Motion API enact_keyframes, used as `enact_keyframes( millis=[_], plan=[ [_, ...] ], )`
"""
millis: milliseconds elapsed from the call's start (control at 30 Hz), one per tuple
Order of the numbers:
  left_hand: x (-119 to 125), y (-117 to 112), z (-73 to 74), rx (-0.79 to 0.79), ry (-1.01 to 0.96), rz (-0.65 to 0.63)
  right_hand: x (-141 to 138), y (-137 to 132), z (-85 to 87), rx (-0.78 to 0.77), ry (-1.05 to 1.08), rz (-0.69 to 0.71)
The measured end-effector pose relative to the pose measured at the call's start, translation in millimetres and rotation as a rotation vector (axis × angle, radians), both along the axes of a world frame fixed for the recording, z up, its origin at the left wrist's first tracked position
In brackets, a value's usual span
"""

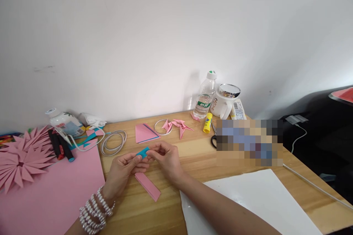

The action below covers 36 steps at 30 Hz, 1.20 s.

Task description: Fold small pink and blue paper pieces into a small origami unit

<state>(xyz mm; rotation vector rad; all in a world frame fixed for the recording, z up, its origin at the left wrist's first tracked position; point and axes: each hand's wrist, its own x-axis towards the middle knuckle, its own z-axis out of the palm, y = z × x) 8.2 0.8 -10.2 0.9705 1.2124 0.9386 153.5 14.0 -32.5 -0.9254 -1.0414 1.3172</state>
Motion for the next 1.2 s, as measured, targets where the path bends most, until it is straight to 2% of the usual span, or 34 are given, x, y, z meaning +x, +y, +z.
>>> enact_keyframes(
  millis=[300, 500, 733, 967, 1200],
  plan=[
    [-0.5, -1.0, 1.1, 0.014, -0.018, -0.006, -0.7, 4.7, -6.6, -0.019, -0.080, 0.044],
    [-0.3, -3.1, 5.8, 0.011, 0.009, -0.025, 0.7, 5.2, -4.1, -0.046, -0.100, 0.125],
    [-3.7, 4.1, 1.2, 0.015, -0.049, -0.011, 2.9, 5.1, 3.6, -0.084, -0.065, 0.143],
    [-3.6, 2.1, 2.3, 0.024, 0.018, -0.052, 3.1, 5.3, 1.0, -0.085, -0.052, 0.168],
    [-2.2, -2.5, 9.0, 0.129, 0.131, -0.109, 3.4, 4.2, -5.0, 0.001, -0.142, 0.260]
  ],
)
